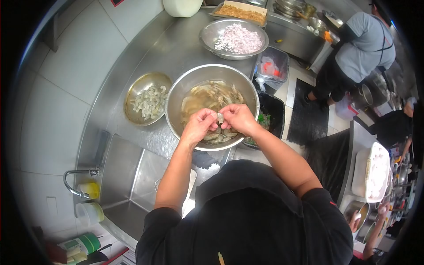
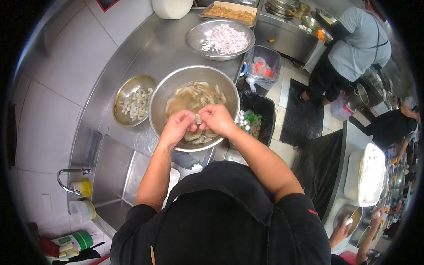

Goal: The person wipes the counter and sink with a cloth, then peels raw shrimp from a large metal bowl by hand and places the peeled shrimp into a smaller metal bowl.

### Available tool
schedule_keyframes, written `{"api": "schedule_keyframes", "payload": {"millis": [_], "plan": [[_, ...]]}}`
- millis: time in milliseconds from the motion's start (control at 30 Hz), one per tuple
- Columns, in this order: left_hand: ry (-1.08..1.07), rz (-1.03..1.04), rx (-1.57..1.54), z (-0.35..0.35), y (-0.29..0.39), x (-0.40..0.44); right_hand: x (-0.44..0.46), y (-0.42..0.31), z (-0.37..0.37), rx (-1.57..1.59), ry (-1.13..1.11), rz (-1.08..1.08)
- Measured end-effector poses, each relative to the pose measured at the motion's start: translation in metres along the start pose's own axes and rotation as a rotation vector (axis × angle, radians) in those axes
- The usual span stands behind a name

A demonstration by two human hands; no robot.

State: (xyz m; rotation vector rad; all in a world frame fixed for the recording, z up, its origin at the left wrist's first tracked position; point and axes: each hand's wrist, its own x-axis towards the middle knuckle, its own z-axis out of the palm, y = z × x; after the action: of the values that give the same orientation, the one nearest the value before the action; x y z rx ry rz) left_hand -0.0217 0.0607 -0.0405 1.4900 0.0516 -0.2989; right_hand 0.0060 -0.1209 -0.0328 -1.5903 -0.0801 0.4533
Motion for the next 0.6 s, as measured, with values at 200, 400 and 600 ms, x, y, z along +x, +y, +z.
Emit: {"api": "schedule_keyframes", "payload": {"millis": [200, 400, 600], "plan": [[0.045, 0.09, -0.012, 0.001, -0.004, 0.0, 0.0, 0.006, 0.0, 0.581, -0.112, 0.238], [0.194, 0.272, 0.183, 0.005, -0.001, -0.001, 0.0, 0.004, 0.015, 0.755, -0.083, 0.204], [0.178, 0.241, 0.331, 0.001, -0.009, 0.002, 0.003, 0.015, 0.017, 0.208, 0.042, -0.005]]}}
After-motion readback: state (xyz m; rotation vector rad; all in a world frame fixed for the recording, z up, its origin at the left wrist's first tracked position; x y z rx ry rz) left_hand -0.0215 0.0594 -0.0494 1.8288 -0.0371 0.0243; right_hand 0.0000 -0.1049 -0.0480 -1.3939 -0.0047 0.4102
